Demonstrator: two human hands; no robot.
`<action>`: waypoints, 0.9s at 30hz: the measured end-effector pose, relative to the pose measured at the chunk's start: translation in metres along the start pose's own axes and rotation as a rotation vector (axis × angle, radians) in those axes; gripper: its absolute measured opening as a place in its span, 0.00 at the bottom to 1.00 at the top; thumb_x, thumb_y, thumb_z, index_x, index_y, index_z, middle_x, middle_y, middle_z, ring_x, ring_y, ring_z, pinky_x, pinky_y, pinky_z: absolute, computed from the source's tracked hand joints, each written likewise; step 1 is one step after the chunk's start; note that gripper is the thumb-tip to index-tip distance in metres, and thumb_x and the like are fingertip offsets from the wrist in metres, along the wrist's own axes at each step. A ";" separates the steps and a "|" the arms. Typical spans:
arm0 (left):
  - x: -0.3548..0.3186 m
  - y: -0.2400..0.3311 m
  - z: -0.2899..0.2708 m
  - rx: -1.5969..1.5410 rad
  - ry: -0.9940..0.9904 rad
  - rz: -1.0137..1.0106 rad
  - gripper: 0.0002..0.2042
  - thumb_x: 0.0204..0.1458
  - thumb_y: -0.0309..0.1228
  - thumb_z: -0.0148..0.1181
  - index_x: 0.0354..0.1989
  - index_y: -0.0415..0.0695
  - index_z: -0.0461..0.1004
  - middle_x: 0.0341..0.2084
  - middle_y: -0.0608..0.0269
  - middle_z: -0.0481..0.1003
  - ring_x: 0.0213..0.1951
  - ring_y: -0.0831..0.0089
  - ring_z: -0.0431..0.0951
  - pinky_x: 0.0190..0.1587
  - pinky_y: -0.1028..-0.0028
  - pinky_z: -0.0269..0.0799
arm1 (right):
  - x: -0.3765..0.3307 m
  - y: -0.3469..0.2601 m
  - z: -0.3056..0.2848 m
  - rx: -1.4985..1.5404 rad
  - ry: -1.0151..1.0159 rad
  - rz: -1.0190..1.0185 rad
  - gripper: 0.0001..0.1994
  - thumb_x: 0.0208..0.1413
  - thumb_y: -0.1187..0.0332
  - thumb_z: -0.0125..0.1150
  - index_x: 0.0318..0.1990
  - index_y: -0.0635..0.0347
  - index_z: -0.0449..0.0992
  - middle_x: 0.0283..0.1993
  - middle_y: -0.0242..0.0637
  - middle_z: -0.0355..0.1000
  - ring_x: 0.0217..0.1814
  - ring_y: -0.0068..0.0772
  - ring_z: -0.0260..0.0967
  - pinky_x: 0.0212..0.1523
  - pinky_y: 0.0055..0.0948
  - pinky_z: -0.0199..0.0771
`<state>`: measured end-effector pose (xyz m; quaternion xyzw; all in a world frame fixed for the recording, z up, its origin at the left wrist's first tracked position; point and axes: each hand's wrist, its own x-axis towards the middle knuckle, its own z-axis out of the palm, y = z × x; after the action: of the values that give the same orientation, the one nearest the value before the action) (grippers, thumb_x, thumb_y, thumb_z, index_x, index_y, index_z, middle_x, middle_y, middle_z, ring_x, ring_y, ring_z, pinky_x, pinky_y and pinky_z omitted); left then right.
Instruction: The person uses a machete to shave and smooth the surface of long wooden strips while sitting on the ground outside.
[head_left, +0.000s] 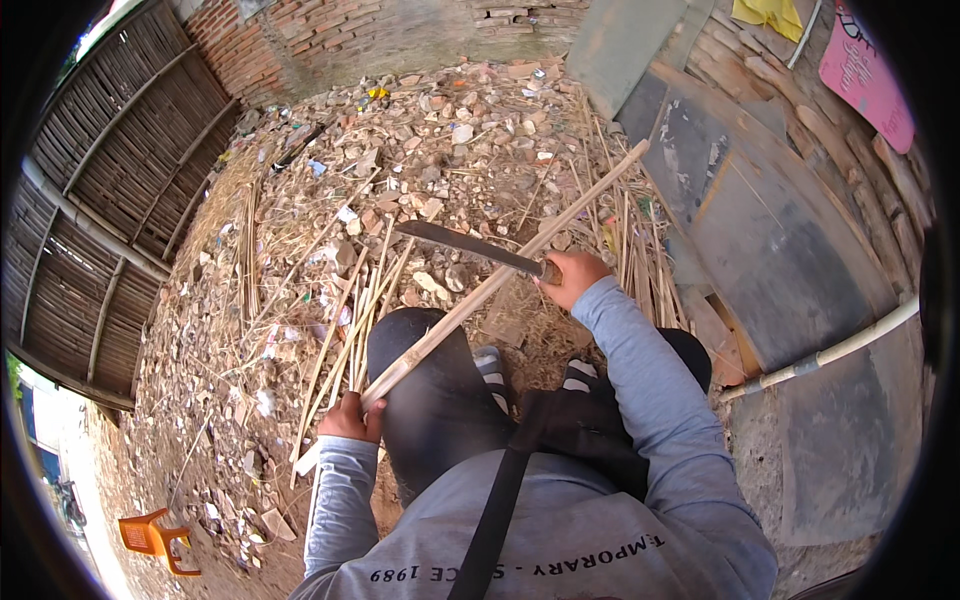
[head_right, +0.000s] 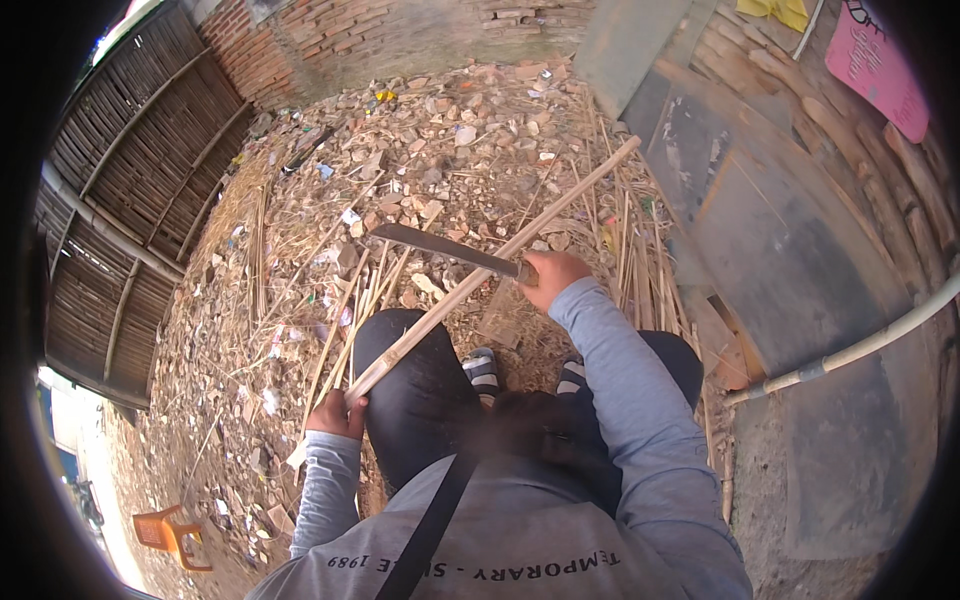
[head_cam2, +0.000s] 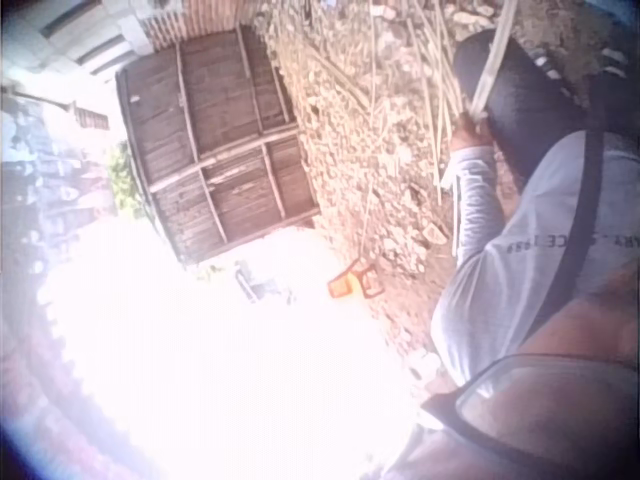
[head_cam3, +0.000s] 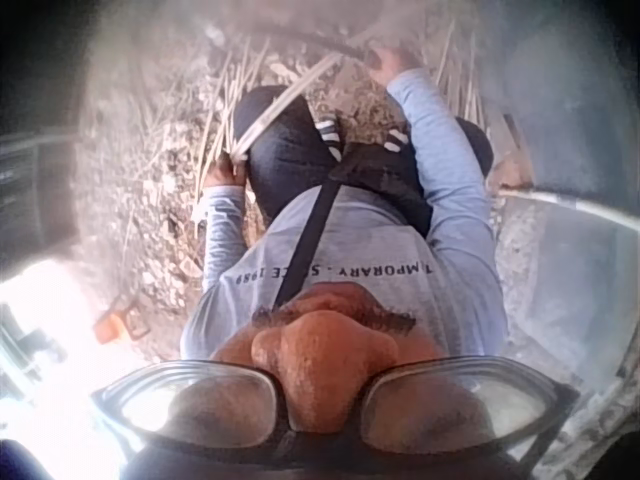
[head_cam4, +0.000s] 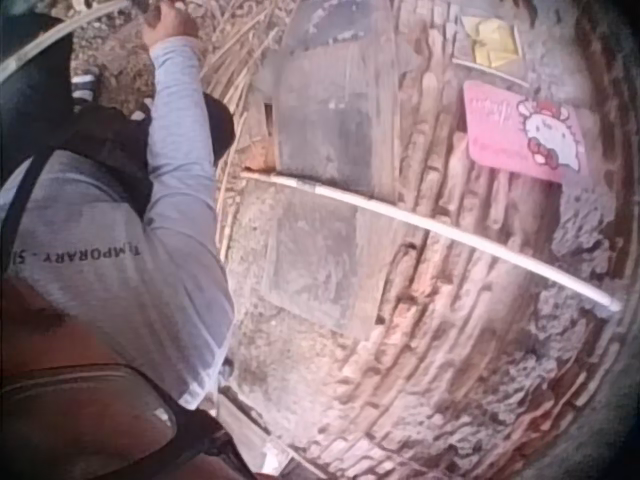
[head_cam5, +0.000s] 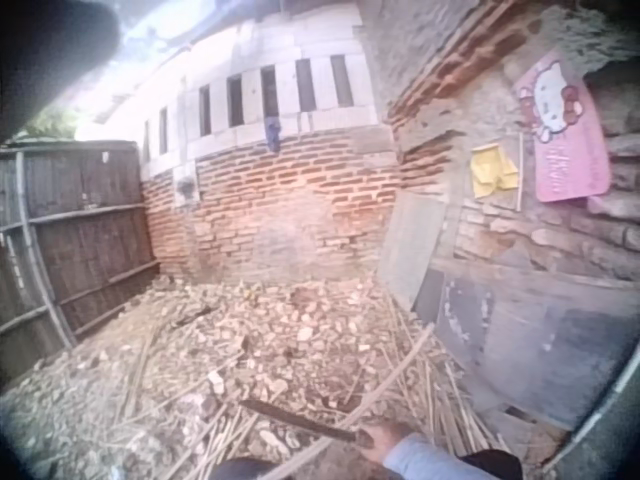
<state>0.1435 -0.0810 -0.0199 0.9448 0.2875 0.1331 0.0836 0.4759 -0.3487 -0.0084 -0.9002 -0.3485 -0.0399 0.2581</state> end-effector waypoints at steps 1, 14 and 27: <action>0.002 0.001 -0.001 -0.002 0.000 0.005 0.21 0.49 0.52 0.60 0.25 0.44 0.67 0.16 0.50 0.72 0.21 0.47 0.74 0.25 0.53 0.68 | 0.000 0.000 -0.002 -0.003 0.003 0.004 0.17 0.42 0.58 0.67 0.39 0.55 0.76 0.33 0.44 0.75 0.38 0.50 0.74 0.38 0.45 0.74; 0.073 0.035 -0.075 0.247 0.377 0.565 0.21 0.46 0.54 0.62 0.21 0.49 0.67 0.15 0.66 0.69 0.22 0.64 0.70 0.32 0.62 0.61 | 0.006 0.013 0.023 0.363 0.240 -0.229 0.21 0.42 0.57 0.73 0.37 0.65 0.75 0.34 0.41 0.73 0.39 0.42 0.73 0.44 0.34 0.72; 0.138 0.117 -0.145 0.291 0.448 0.902 0.19 0.36 0.49 0.68 0.21 0.47 0.69 0.19 0.65 0.71 0.31 0.63 0.72 0.41 0.62 0.61 | -0.001 0.013 0.005 0.728 -0.373 0.019 0.18 0.42 0.61 0.69 0.38 0.63 0.77 0.34 0.35 0.78 0.37 0.27 0.75 0.43 0.27 0.72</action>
<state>0.2718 -0.0872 0.1737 0.9249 -0.1218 0.3133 -0.1778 0.4832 -0.3551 -0.0189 -0.7451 -0.3723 0.2523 0.4925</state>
